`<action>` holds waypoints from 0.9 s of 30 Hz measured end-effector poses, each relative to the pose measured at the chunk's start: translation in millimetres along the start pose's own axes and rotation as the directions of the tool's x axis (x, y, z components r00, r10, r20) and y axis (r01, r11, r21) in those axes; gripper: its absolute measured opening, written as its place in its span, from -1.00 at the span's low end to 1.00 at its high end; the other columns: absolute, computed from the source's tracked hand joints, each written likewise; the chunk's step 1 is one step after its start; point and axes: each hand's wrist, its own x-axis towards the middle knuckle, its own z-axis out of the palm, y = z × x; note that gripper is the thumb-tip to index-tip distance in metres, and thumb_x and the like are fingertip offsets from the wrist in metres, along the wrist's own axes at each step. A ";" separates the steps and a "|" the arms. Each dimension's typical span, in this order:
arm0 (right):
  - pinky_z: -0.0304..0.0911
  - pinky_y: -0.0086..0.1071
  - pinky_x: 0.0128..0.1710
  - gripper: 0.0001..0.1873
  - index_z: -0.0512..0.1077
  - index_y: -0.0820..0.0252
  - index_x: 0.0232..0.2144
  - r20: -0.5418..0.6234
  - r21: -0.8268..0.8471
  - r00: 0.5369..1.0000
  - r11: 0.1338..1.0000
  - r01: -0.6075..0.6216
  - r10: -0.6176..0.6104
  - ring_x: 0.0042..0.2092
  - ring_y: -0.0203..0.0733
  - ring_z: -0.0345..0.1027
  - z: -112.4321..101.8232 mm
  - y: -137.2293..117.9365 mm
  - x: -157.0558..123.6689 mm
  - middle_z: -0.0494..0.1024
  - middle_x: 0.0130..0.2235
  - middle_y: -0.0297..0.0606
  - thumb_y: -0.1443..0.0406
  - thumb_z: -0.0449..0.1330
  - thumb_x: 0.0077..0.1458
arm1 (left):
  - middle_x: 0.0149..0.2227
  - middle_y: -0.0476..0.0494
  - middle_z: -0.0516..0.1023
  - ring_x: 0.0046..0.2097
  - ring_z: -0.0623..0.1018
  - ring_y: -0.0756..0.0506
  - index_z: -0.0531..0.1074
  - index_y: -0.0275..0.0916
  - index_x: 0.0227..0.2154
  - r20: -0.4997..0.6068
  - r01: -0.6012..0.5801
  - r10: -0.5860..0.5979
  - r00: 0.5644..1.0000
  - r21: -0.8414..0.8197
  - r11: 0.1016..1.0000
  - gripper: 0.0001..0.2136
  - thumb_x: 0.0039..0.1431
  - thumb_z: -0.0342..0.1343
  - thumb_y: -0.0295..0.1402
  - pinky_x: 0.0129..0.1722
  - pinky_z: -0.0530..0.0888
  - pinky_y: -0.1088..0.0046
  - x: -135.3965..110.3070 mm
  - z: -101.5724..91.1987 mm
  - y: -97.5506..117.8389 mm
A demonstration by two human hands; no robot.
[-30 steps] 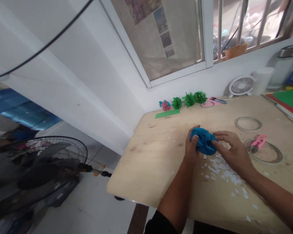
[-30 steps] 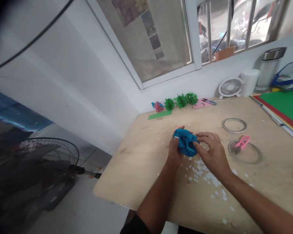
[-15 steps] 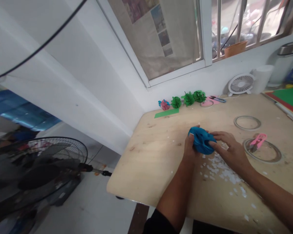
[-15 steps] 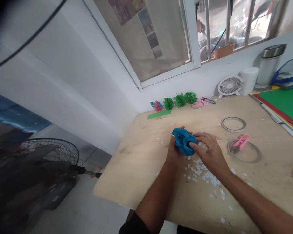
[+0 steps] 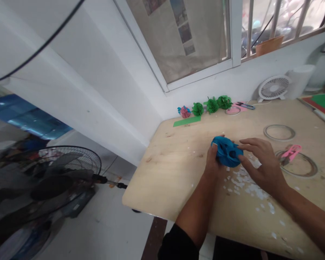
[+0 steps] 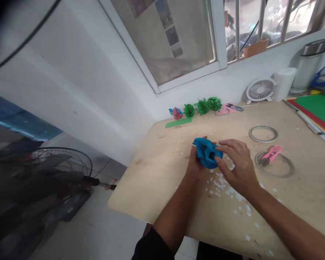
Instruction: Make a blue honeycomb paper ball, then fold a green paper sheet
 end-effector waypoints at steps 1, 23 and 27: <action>0.27 0.03 0.04 -0.81 0.44 0.17 -0.10 0.009 -0.018 1.000 0.999 0.028 -0.028 0.03 0.10 0.38 0.0 0.0 0.5 0.53 -0.04 -0.03 0.27 0.19 0.23 | -0.14 -0.17 0.60 -0.07 0.58 -0.18 0.46 -0.19 -0.01 0.005 -0.005 0.005 1.000 0.009 1.000 -0.38 -0.04 0.30 0.14 0.08 0.44 0.18 0.4 -0.7 -0.6; 0.30 0.02 -0.03 -0.91 0.40 0.16 -0.20 0.058 -0.059 0.995 0.994 0.087 -0.084 0.00 0.11 0.37 2.9 1.6 -1.8 0.53 -0.06 -0.05 0.31 0.17 0.22 | -0.17 -0.17 0.58 -0.13 0.57 -0.15 0.44 -0.17 0.06 0.001 -0.148 0.154 0.988 0.271 0.951 -0.31 -0.04 0.27 0.18 -0.07 0.49 0.29 2.9 -11.1 -6.8; 0.32 -0.01 -0.05 -0.88 0.40 0.19 -0.17 0.047 -0.033 0.995 0.995 0.090 -0.089 -0.01 0.09 0.38 5.1 -4.1 -3.2 0.52 -0.06 -0.01 0.33 0.17 0.21 | -0.16 -0.16 0.58 -0.12 0.57 -0.13 0.44 -0.16 0.03 -0.057 -0.107 0.118 0.991 0.178 0.978 -0.37 0.02 0.24 0.17 -0.04 0.49 0.29 1.4 -7.1 -9.9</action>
